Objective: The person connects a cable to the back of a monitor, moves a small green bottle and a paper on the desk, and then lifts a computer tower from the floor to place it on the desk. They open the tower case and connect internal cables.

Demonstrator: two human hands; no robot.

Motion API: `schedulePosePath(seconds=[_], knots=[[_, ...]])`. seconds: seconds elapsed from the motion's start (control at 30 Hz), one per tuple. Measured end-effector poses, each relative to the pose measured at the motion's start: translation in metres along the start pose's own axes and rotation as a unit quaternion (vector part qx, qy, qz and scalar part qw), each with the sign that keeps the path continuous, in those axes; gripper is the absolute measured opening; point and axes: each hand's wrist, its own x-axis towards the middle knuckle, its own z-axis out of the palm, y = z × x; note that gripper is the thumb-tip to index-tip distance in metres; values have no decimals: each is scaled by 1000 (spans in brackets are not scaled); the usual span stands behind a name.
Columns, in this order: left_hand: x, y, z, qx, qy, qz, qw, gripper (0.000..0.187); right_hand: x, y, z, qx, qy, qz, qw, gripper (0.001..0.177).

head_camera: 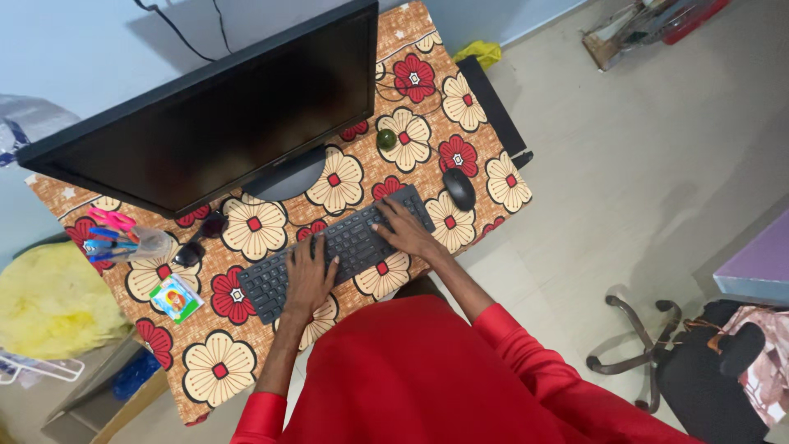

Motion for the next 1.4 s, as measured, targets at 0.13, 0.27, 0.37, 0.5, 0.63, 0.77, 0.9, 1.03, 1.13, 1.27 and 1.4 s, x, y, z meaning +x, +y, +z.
schedulePosePath(seconds=[0.13, 0.27, 0.37, 0.5, 0.63, 0.77, 0.9, 1.03, 1.13, 1.27, 1.4], knots=[[6, 21, 2, -26, 44, -5, 999, 67, 2, 13, -31, 35, 70, -46, 996, 66], [31, 57, 8, -43, 31, -28, 998, 68, 5, 39, -67, -10, 146, -57, 988, 63], [56, 89, 20, -42, 33, -35, 998, 72, 5, 65, -94, 7, 167, -46, 985, 69], [87, 130, 48, -42, 35, -7, 998, 76, 4, 98, -114, -26, 204, -47, 978, 78], [115, 160, 83, -42, 32, 14, 999, 81, -3, 118, -116, -62, 208, -37, 975, 86], [136, 182, 112, -6, 11, 11, 1000, 89, -11, 136, -117, -79, 172, -24, 982, 92], [148, 193, 123, 51, -7, -7, 999, 94, -13, 144, -112, -115, 119, -30, 986, 88], [151, 193, 116, 56, -48, -49, 996, 118, -12, 146, -113, -120, 103, -24, 987, 88], [147, 191, 106, 66, -49, -55, 995, 132, -14, 143, -113, -105, 113, -33, 987, 88], [147, 188, 100, 57, -69, -52, 995, 137, -24, 140, -101, -102, 109, -57, 987, 86], [146, 184, 97, 43, -80, -48, 995, 136, -27, 130, -86, -96, 111, -81, 986, 85]])
